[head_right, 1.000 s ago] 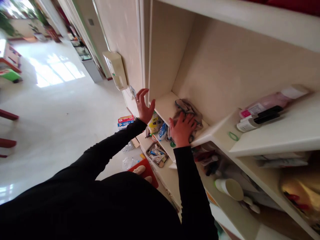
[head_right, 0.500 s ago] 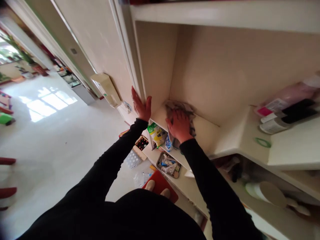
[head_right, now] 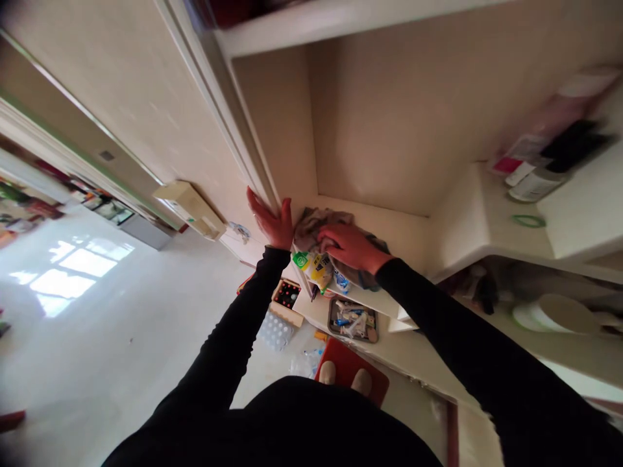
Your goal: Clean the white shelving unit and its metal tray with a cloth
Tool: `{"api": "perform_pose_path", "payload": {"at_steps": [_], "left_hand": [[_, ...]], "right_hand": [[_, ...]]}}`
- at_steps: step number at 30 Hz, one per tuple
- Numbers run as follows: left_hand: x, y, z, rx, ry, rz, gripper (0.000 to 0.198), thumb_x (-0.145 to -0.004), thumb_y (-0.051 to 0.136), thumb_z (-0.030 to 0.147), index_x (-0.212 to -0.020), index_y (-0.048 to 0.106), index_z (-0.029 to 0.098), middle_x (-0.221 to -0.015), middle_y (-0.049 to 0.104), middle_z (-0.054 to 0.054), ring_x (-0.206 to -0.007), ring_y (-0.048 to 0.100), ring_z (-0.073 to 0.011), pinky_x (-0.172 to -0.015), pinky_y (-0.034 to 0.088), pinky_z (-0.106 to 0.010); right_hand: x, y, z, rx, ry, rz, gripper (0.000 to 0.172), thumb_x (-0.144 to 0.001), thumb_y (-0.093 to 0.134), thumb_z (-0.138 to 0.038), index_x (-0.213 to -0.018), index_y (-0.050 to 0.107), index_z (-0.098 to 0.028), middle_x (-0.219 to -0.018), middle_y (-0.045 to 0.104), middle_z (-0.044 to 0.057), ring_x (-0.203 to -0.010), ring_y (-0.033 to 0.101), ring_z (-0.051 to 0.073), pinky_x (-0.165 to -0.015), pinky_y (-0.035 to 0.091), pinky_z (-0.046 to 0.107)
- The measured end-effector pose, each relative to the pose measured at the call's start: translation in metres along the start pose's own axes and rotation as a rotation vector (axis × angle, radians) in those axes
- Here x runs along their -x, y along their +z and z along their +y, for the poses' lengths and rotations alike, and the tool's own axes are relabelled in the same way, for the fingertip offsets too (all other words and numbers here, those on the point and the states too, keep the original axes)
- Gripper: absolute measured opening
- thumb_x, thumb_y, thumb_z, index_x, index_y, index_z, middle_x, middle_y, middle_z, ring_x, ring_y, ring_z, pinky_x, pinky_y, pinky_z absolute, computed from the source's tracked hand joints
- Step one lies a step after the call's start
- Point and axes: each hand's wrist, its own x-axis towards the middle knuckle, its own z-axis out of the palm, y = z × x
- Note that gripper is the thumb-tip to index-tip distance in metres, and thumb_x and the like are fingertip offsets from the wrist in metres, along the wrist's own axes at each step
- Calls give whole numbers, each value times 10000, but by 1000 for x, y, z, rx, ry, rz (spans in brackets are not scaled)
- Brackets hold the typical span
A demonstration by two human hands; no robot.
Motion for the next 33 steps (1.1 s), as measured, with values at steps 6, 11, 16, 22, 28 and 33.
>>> {"api": "perform_pose_path", "payload": {"at_steps": [6,11,16,22,28,33], "left_hand": [[-3,-1,-9,9,4,-30,1085,-1078,729,457,-1871,25,228,-1814,456,-265,-1793,320,-386,-1460,365,-634],[-8,-4,-4,64,-142,-176,1118,-1028,784,444,-1869,82,224,-1860,384,-261,-1803,268,-423,-1459,341,-676],[-12,-5,0,142,-178,-180,1121,-1014,784,419,-1859,80,205,-1878,340,-270,-1815,232,-420,-1473,300,-670],[-7,-1,-6,53,-1,13,1057,-1047,765,434,-1845,117,192,-1818,427,-284,-1786,346,-384,-1453,379,-611],[-5,-4,-1,198,-83,19,1105,-945,864,422,-1809,234,144,-1788,467,-289,-1773,369,-400,-1449,378,-551],[-3,-4,0,170,-141,17,1129,-919,873,395,-1822,226,189,-1803,460,-259,-1781,351,-401,-1449,377,-549]], "right_hand": [[-4,-12,41,229,246,115,657,-1067,577,-496,-1583,648,-95,-1671,646,240,-1575,561,413,-1305,446,579],[-91,2,18,285,335,86,691,-1030,648,-547,-1507,672,-47,-1582,688,295,-1500,565,493,-1247,458,614],[-73,4,-5,158,213,74,605,-991,618,-342,-1529,659,-68,-1592,694,258,-1492,614,432,-1268,461,561],[41,-5,10,218,259,192,522,-1038,586,-483,-1410,722,-142,-1489,744,236,-1435,648,435,-1209,504,574],[20,-3,15,470,520,173,751,-1098,469,-666,-1580,615,-109,-1628,635,294,-1499,543,506,-1190,463,626],[-65,6,7,355,321,124,615,-1089,493,-577,-1460,684,-125,-1545,705,242,-1438,574,445,-1185,466,572]]}}
